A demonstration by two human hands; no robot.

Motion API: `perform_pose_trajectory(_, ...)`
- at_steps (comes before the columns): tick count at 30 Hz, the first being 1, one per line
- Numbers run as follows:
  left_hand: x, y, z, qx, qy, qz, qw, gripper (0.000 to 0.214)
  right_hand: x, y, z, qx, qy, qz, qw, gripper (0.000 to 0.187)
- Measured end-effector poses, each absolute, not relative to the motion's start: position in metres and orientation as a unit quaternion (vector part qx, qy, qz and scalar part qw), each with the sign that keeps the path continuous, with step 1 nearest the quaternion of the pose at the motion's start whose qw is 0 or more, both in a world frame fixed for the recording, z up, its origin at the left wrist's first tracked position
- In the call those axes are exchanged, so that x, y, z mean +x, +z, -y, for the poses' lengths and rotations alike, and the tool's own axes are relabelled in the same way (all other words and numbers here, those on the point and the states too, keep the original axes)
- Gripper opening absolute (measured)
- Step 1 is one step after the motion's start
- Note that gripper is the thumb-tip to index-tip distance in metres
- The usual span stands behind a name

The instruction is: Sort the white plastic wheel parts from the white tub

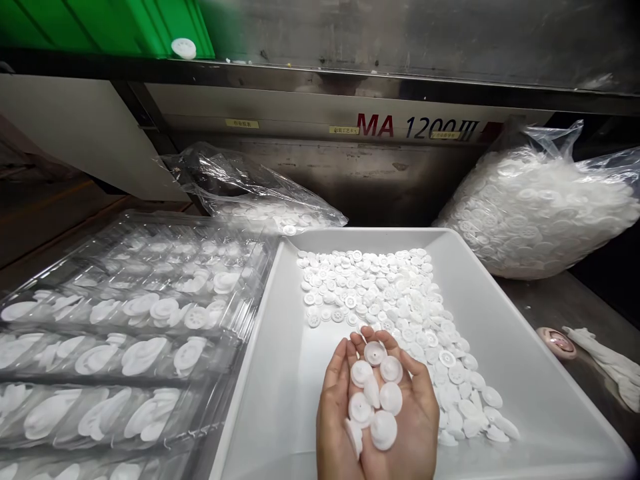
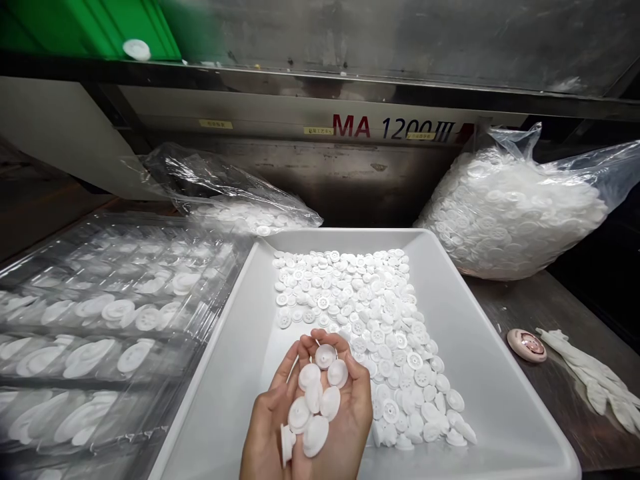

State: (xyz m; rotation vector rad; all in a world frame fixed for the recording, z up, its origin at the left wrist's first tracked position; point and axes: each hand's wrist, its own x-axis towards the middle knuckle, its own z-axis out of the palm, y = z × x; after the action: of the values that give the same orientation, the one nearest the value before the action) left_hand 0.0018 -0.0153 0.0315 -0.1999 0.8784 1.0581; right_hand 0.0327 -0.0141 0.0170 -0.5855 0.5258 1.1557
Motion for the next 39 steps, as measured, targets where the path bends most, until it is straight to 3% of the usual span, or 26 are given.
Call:
perform_pose_trajectory(4,0.004,0.039,0.013,-0.159,0.460,-0.386,0.784,0.036,0.031,0.018,0.012,-0.218,0.518,-0.257,0.786,0.012)
perform_pose_trajectory(11,0.009,0.039,0.017,-0.174,0.476,-0.363,0.782,0.041,0.039,0.025,0.017,-0.237,0.499,-0.256,0.794,0.008)
perform_pose_trajectory(18,0.009,0.031,0.016,-0.170,0.434,-0.446,0.764,0.026,0.046,0.018,0.021,-0.259,0.497,-0.178,0.809,0.007)
perform_pose_trajectory(24,0.004,0.026,0.014,-0.157,0.424,-0.489,0.746,0.034,0.047,0.014,0.022,-0.264,0.492,-0.171,0.811,0.003)
perform_pose_trajectory(39,0.003,0.012,0.008,-0.115,0.477,-0.426,0.760,0.009,0.054,0.008,0.020,-0.255,0.527,-0.250,0.772,0.008)
